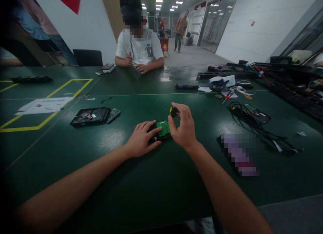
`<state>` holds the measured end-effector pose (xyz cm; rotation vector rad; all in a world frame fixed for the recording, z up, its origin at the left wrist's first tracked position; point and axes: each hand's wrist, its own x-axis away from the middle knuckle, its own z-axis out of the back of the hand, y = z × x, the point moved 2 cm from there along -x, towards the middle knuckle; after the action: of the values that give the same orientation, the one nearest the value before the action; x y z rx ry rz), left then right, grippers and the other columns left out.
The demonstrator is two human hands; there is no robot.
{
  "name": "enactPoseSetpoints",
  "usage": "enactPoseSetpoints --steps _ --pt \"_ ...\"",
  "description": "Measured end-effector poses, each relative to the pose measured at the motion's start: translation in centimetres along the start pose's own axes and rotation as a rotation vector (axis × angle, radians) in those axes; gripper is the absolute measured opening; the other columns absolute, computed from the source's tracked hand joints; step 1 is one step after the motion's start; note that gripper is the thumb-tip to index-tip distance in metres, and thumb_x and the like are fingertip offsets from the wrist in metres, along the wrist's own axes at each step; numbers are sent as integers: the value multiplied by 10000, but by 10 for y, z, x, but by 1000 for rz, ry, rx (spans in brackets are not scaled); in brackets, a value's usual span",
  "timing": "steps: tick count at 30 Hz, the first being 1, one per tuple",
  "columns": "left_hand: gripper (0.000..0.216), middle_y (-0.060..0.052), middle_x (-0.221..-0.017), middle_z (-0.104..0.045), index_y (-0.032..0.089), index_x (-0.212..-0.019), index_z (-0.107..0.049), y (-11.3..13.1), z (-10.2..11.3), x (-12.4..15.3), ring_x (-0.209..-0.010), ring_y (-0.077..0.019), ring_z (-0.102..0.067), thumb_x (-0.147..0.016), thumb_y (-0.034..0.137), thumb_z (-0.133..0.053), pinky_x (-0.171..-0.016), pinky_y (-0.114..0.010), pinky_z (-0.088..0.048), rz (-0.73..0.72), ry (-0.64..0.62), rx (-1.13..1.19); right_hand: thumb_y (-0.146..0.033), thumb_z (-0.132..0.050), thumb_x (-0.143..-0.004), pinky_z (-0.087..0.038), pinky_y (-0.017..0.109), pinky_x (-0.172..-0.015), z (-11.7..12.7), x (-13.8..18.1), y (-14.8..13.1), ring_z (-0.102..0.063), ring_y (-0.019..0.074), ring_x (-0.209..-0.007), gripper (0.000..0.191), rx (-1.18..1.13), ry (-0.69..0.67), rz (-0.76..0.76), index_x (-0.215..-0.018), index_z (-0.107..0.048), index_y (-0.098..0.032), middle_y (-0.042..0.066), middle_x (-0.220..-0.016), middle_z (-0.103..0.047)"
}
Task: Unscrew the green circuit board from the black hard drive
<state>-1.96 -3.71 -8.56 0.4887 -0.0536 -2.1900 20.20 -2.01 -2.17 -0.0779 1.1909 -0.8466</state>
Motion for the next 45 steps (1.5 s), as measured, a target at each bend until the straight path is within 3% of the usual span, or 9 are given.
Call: enactPoseSetpoints --steps 5,12,19,22,38,45 --pt "637 -155 -1634 -429 291 -1542 -561 -1 -1 1 -1457 -423 -420 -974 564 -656 -1165 -649 -375 0 8 12 -214 -694 -956 -689 446 -862 0 1 4 -720 261 -1081 485 34 49 -33 -1410 -554 -316 87 -1319 -644" --pt "633 -153 -1633 -428 286 -1537 -569 0 -1 0 -1457 -423 -422 -975 566 -652 -1170 -649 -369 -4 18 14 -155 -568 -995 -654 488 -1017 -4 4 4 -727 258 -1154 605 -113 -75 -62 -1556 -447 -345 94 -1504 -567" --pt "638 -164 -1633 -421 281 -1538 -564 0 -1 0 -1454 -418 -424 -977 572 -645 -1163 -645 -377 -5 11 -17 -204 -704 -945 -692 455 -843 3 -1 -3 -661 270 -1107 500 55 21 4 -1411 -600 -353 80 -1229 -601" --pt "632 -172 -1622 -431 274 -1535 -567 1 -1 0 -1452 -418 -426 -979 566 -642 -1160 -645 -380 -10 12 -19 -203 -674 -970 -698 438 -829 3 -1 -1 -685 253 -1084 487 26 9 -12 -1420 -590 -368 68 -1256 -615" --pt "630 -157 -1628 -433 288 -1541 -559 1 -1 0 -1452 -414 -419 -985 578 -625 -1160 -647 -377 -4 7 -3 -125 -533 -1008 -638 482 -1052 -4 5 1 -720 247 -1214 560 -190 -156 -68 -1512 -483 -365 69 -1458 -617" --pt "639 -140 -1629 -433 311 -1545 -550 0 0 0 -1455 -414 -418 -970 569 -654 -1163 -645 -377 3 7 8 -210 -712 -933 -680 487 -912 2 1 1 -695 273 -1132 514 -41 -52 -28 -1402 -566 -363 67 -1312 -617"
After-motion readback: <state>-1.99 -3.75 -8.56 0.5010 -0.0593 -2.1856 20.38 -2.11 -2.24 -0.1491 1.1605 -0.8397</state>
